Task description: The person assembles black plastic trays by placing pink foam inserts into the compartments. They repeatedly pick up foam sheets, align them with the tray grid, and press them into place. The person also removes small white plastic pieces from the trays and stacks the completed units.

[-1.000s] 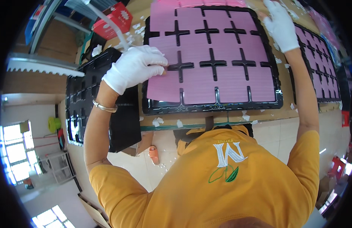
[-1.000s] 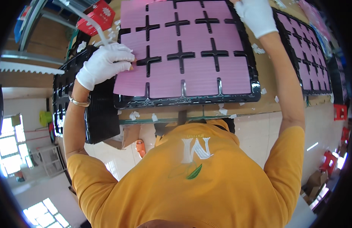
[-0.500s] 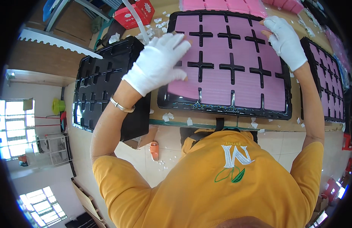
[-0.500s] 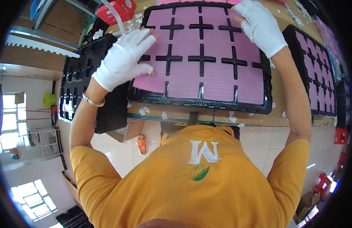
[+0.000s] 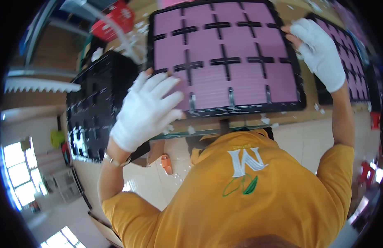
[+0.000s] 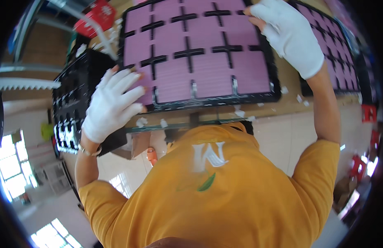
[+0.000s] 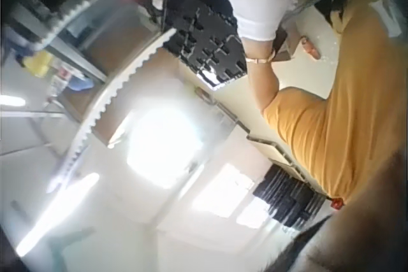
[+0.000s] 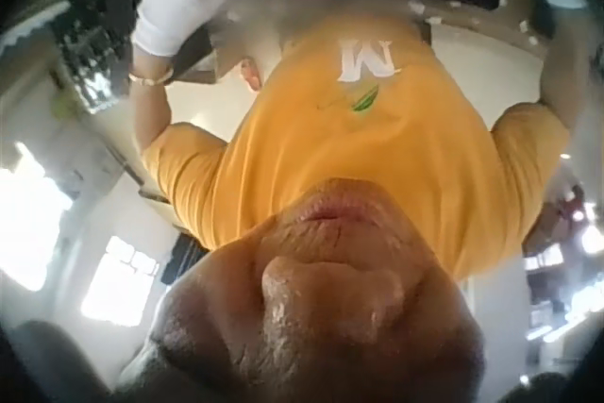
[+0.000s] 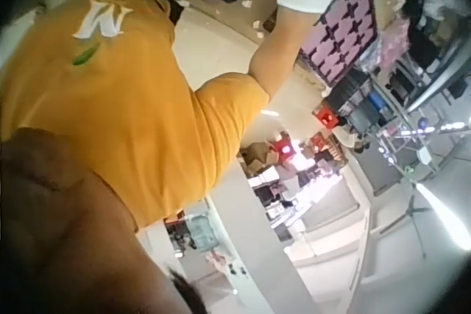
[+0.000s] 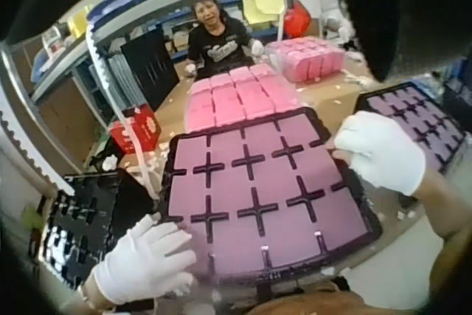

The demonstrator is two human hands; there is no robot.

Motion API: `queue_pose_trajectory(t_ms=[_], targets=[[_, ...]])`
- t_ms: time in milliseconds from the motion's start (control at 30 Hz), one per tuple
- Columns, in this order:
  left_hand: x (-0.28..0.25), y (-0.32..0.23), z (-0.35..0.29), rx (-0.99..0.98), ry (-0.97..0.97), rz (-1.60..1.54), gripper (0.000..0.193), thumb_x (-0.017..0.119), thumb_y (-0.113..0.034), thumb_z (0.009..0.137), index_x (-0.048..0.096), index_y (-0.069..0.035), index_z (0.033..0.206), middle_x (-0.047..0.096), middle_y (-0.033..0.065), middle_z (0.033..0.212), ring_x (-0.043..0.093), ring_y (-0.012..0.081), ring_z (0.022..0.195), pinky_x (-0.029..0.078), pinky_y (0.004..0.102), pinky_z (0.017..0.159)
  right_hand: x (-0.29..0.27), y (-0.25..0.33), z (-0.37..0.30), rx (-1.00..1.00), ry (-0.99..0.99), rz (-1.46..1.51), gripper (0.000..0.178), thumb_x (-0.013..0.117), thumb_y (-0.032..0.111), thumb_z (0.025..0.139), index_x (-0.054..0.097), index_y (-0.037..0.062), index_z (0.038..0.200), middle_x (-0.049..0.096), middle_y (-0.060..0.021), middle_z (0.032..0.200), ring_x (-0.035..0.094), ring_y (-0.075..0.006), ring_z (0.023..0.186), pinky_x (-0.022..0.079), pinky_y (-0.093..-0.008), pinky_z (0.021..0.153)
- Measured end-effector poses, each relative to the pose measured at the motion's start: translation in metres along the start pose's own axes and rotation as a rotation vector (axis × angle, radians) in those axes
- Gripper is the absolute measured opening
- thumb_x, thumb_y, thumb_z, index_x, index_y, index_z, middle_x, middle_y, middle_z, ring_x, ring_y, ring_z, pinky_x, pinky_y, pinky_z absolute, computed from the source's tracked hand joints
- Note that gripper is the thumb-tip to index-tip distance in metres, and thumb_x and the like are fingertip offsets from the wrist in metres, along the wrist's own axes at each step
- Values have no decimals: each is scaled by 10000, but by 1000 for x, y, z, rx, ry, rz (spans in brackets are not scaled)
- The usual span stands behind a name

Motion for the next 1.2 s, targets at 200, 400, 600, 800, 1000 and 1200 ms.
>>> queue_pose_trajectory(t_ms=[200, 400, 600, 800, 1000, 1200], targets=[[-20, 9, 0, -149, -49, 22, 388, 753, -173, 666, 632, -29, 1004, 617, 142, 1139, 571, 341, 1083, 411, 484, 984, -19, -28, -23, 243, -23, 183, 195, 619, 41, 886, 615, -6, 1075, 560, -68, 896, 561, -162, 837, 445, -258, 768], [-17, 101, 50, -265, -292, -120, 325, 650, -191, 816, 640, -30, 1098, 608, 201, 1191, 554, 363, 1145, 447, 405, 954, 32, -114, 24, 414, 150, 240, 331, 608, 253, 906, 622, -22, 1089, 653, -113, 996, 612, -186, 893, 466, -292, 829], [18, 196, 99, -568, -216, -141, 294, 591, -174, 812, 673, -82, 1079, 676, 181, 994, 634, 357, 955, 496, 400, 866, 75, -146, 72, 264, 106, 269, 276, 631, 261, 888, 636, 7, 995, 651, -132, 851, 589, -239, 761, 474, -318, 751], [20, 202, 105, -719, -287, -406, 270, 609, -158, 799, 700, -52, 1030, 704, 149, 925, 695, 277, 745, 540, 336, 728, 64, -122, 69, 377, 111, 396, 308, 630, 278, 899, 636, -10, 1007, 578, 6, 831, 495, -83, 766, 422, -230, 700], [23, 223, 90, -768, -174, -409, 272, 679, -189, 784, 707, -21, 996, 703, 113, 870, 668, 200, 798, 521, 314, 750, 85, -116, 79, 366, 132, 475, 268, 627, 221, 905, 635, -25, 1011, 609, -48, 848, 549, -141, 782, 458, -287, 742], [26, 203, 100, -784, -14, -182, 354, 679, -316, 822, 705, 11, 953, 688, 97, 819, 638, 192, 729, 494, 294, 688, 67, -114, 59, 450, 112, 473, 267, 621, 218, 909, 640, -21, 1026, 620, -38, 868, 552, -118, 811, 462, -265, 765]])
Point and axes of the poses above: each hand's wrist, its own z-axis towards the middle knuckle, its own x-axis out of the palm, y = z × x, the point moved 4 cm from there along z, towards the middle knuckle
